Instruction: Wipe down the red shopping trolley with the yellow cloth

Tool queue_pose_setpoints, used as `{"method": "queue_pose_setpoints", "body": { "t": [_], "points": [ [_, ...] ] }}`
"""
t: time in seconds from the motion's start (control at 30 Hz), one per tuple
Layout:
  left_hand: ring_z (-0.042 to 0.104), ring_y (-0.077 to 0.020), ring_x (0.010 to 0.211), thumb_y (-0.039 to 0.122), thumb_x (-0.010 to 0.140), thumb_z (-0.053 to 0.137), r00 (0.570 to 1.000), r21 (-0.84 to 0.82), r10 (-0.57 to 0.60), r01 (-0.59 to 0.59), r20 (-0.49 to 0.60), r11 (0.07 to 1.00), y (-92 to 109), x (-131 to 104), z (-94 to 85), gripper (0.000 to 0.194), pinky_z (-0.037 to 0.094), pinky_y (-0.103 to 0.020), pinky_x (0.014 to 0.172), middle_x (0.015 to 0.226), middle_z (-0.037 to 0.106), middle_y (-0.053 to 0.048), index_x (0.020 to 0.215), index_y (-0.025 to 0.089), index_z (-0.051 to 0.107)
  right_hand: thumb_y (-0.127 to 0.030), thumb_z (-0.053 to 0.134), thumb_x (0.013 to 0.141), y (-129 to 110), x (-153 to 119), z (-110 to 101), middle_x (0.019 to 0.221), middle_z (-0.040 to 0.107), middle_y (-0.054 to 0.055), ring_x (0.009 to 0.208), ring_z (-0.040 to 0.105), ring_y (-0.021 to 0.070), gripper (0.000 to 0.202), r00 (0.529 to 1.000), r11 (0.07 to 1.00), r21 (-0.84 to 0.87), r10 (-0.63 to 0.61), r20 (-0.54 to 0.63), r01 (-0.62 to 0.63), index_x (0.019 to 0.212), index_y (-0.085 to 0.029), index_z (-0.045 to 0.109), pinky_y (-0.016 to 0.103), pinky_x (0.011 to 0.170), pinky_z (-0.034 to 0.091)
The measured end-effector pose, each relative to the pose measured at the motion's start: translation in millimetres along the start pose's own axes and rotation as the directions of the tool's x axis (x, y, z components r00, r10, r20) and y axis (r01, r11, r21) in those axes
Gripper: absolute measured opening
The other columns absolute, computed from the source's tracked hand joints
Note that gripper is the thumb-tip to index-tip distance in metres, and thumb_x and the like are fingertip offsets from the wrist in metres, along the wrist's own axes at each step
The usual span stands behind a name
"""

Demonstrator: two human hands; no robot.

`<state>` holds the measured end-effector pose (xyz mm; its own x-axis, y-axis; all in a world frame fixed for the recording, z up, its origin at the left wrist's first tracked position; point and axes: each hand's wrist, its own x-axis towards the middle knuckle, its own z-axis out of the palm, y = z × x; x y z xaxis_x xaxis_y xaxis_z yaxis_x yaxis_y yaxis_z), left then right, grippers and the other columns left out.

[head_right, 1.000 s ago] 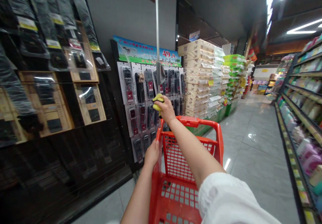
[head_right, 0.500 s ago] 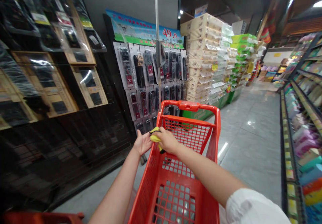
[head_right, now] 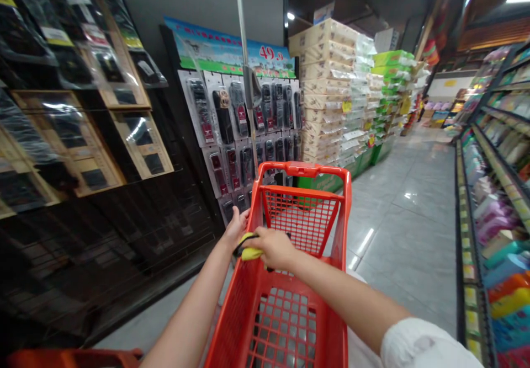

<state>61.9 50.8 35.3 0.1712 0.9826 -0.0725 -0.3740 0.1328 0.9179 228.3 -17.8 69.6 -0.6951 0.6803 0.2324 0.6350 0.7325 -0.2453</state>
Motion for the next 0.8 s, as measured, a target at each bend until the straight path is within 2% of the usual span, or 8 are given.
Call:
{"method": "queue_pose_setpoints", "body": {
  "t": [0.07, 0.17, 0.23, 0.27, 0.4, 0.53, 0.67, 0.8],
  "points": [
    [0.061, -0.0274, 0.113, 0.066, 0.09, 0.035, 0.994, 0.149, 0.106, -0.099, -0.039, 0.984, -5, 3, 6.9, 0.065, 0.046, -0.04, 0.098, 0.114, 0.069, -0.012, 0.123, 0.016, 0.06, -0.017, 0.052, 0.086, 30, 7, -23, 0.123, 0.056, 0.005, 0.102, 0.056, 0.0193, 0.044, 0.979, 0.978, -0.122, 0.154, -0.132, -0.171, 0.126, -0.034, 0.06, 0.029, 0.086, 0.043],
    [0.049, -0.0305, 0.128, 0.052, 0.084, 0.059, 0.973, 0.256, 0.227, -0.209, -0.042, 0.944, -10, 7, 12.4, 0.055, 0.037, -0.042, 0.108, 0.126, 0.064, -0.012, 0.124, 0.016, 0.059, -0.019, 0.048, 0.089, 77, 10, -47, 0.137, 0.049, 0.011, 0.107, 0.053, 0.0266, 0.043, 0.84, 0.862, -0.191, 0.37, -0.396, -0.469, 0.13, -0.03, 0.058, 0.039, 0.09, 0.04],
    [0.044, -0.0304, 0.133, 0.046, 0.082, 0.063, 0.966, 0.28, 0.254, -0.233, -0.042, 0.931, -12, 8, 13.1, 0.053, 0.031, -0.043, 0.112, 0.131, 0.061, -0.012, 0.125, 0.015, 0.058, -0.018, 0.045, 0.091, 102, 13, -51, 0.138, 0.048, 0.014, 0.108, 0.052, 0.0301, 0.043, 0.763, 0.791, -0.185, 0.455, -0.459, -0.583, 0.131, -0.029, 0.058, 0.045, 0.092, 0.038],
    [0.041, -0.0302, 0.135, 0.044, 0.082, 0.062, 0.964, 0.293, 0.263, -0.239, -0.044, 0.926, -12, 8, 12.9, 0.052, 0.029, -0.043, 0.113, 0.133, 0.059, -0.012, 0.125, 0.015, 0.058, -0.018, 0.043, 0.091, 110, 17, -50, 0.137, 0.049, 0.015, 0.108, 0.052, 0.0307, 0.043, 0.747, 0.775, -0.181, 0.475, -0.465, -0.605, 0.131, -0.029, 0.058, 0.047, 0.092, 0.037],
    [0.038, -0.0288, 0.137, 0.039, 0.083, 0.059, 0.947, 0.4, 0.318, -0.277, -0.04, 0.874, -12, 11, 12.0, 0.049, 0.025, -0.044, 0.115, 0.136, 0.057, -0.012, 0.126, 0.016, 0.057, -0.018, 0.043, 0.092, 114, 53, -29, 0.137, 0.053, 0.013, 0.112, 0.051, 0.0294, 0.044, 0.805, 0.836, -0.188, 0.397, -0.441, -0.515, 0.133, -0.028, 0.056, 0.048, 0.096, 0.038],
    [0.042, -0.0271, 0.135, 0.033, 0.084, 0.053, 0.923, 0.526, 0.385, -0.328, 0.0, 0.785, -13, 13, 11.5, 0.048, 0.024, -0.043, 0.116, 0.139, 0.054, -0.014, 0.128, 0.014, 0.055, -0.015, 0.047, 0.092, 105, 79, -12, 0.147, 0.045, 0.003, 0.134, 0.035, 0.0293, 0.043, 0.917, 0.929, -0.281, 0.124, -0.379, -0.242, 0.131, -0.03, 0.057, 0.052, 0.111, 0.026],
    [0.047, -0.0253, 0.13, 0.027, 0.085, 0.046, 0.914, 0.597, 0.406, -0.329, 0.006, 0.732, -12, 13, 10.1, 0.045, 0.027, -0.042, 0.114, 0.136, 0.056, -0.015, 0.126, 0.012, 0.055, -0.009, 0.05, 0.09, 124, 54, -15, 0.148, 0.045, -0.004, 0.146, 0.018, 0.0222, 0.033, 0.982, 0.946, -0.319, -0.112, -0.15, 0.059, 0.112, -0.025, 0.069, 0.048, 0.119, 0.013],
    [0.05, -0.0252, 0.126, 0.025, 0.083, 0.048, 0.911, 0.595, 0.413, -0.325, -0.013, 0.735, -9, 14, 9.7, 0.042, 0.03, -0.04, 0.112, 0.13, 0.06, -0.013, 0.122, 0.013, 0.058, 0.001, 0.05, 0.084, 156, 2, -31, 0.141, 0.053, -0.002, 0.145, 0.024, 0.0152, 0.036, 0.998, 0.97, -0.241, -0.052, -0.02, 0.046, 0.101, -0.022, 0.072, 0.041, 0.121, 0.01]
  ]
}}
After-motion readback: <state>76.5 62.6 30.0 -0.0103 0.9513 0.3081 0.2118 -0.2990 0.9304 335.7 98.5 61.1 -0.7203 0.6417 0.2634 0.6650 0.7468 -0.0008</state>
